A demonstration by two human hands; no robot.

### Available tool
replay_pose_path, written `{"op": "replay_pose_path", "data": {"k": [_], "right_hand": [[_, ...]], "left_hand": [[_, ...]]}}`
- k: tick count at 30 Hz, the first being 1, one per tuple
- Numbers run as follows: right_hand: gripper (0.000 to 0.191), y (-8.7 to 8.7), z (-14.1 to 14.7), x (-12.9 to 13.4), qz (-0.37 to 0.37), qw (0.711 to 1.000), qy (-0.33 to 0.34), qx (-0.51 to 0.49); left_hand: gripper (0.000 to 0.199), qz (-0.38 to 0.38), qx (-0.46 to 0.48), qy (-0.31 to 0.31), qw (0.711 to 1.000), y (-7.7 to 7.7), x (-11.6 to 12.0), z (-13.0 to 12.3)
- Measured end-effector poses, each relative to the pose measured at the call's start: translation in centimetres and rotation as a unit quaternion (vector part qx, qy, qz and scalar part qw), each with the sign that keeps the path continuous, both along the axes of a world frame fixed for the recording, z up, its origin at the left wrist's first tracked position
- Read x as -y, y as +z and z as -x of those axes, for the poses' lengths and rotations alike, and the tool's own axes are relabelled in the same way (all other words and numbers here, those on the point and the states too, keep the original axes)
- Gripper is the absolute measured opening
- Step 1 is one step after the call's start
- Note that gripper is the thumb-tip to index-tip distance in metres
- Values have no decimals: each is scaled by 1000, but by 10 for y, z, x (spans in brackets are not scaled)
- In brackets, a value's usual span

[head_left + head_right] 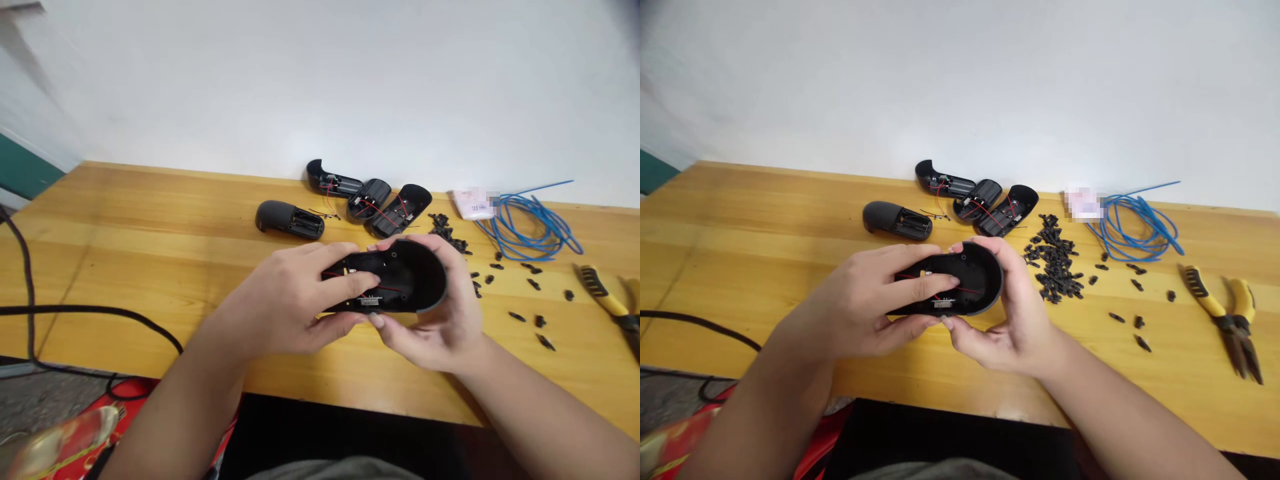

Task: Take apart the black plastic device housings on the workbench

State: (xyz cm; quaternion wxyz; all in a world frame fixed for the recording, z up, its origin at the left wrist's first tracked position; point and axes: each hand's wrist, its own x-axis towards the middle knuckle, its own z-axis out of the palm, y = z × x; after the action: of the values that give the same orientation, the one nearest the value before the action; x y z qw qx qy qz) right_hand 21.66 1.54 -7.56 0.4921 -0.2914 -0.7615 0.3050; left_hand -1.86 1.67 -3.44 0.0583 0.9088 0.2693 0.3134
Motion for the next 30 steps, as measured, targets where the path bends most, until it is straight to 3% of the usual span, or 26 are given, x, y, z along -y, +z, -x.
{"op": "replay_pose_path", "data": {"k": [8,13,17,24,30], "right_hand": [[94,6,-10,-10,-26,997,55,38],[109,10,-20,-11,-25,994,81,70],[115,7,-19,-9,27,996,73,50],[93,8,-14,-2,61,997,28,22],[84,10,-6,7,66,997,-26,8]], "left_hand": [[40,0,19,-7,1000,-3,-1,-3],[81,99,52,-4,994,-1,3,-6],[111,104,59,12,993,-1,5,-8],[85,49,35,87,994,-2,15,-13],[73,-1,2,94,996,-3,15,-12]]}}
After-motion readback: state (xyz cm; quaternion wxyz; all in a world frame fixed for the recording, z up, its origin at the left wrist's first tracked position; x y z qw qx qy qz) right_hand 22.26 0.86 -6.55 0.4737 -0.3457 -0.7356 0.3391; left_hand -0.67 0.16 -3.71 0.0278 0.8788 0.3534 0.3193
